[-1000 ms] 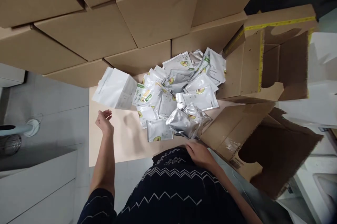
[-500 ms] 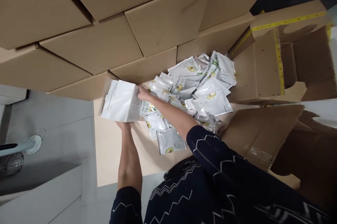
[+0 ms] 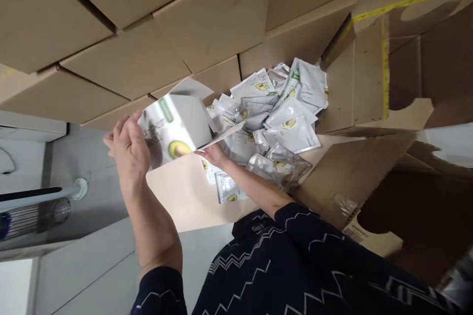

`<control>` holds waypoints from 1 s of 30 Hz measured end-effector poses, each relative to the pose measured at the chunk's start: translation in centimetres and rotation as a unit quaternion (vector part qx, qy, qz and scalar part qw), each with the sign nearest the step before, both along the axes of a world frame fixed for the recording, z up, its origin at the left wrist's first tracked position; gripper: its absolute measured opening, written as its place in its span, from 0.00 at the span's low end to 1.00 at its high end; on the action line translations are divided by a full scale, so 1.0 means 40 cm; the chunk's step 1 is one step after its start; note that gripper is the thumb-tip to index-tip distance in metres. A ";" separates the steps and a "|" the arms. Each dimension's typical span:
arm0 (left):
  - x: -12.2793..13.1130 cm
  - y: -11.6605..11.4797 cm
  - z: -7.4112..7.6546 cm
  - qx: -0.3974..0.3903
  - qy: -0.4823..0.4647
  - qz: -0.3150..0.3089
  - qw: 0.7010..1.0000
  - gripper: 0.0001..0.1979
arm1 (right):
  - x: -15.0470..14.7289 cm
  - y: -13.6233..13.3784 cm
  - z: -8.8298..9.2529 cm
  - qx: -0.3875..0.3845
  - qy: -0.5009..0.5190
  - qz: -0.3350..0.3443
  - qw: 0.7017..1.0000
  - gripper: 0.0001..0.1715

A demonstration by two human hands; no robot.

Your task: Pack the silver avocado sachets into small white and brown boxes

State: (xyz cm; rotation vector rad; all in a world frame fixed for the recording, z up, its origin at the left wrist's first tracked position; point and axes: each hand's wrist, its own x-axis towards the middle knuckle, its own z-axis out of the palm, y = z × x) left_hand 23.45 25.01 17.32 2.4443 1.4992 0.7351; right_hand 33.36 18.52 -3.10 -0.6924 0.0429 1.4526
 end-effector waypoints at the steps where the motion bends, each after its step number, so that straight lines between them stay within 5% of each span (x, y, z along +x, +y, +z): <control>1: 0.040 -0.032 0.041 0.016 0.053 -0.012 0.998 0.23 | 0.000 -0.021 0.001 0.004 0.048 -0.003 0.999 0.10; 5: 0.192 -0.109 0.125 0.008 0.127 -0.145 0.981 0.23 | 0.011 -0.091 0.007 0.024 0.215 -0.005 0.976 0.12; 9: 0.310 -0.136 0.129 -0.074 0.077 -0.277 0.955 0.22 | 0.026 -0.143 0.040 0.068 0.263 -0.025 0.962 0.11; 14: 0.393 -0.200 0.164 -0.061 0.053 -0.320 0.944 0.24 | 0.046 -0.164 0.112 0.116 0.300 -0.027 0.946 0.09; 22: 0.358 -0.330 0.339 0.101 0.151 -0.294 0.938 0.27 | 0.054 -0.149 0.219 0.202 0.294 0.059 0.932 0.05; 26: 0.307 -0.403 0.366 0.064 0.105 -0.214 0.969 0.27 | 0.029 -0.163 0.246 0.198 0.286 0.098 0.932 0.08; 30: 0.226 -0.458 0.363 0.114 0.093 -0.145 0.978 0.23 | -0.008 -0.177 0.258 0.182 0.270 0.150 0.933 0.06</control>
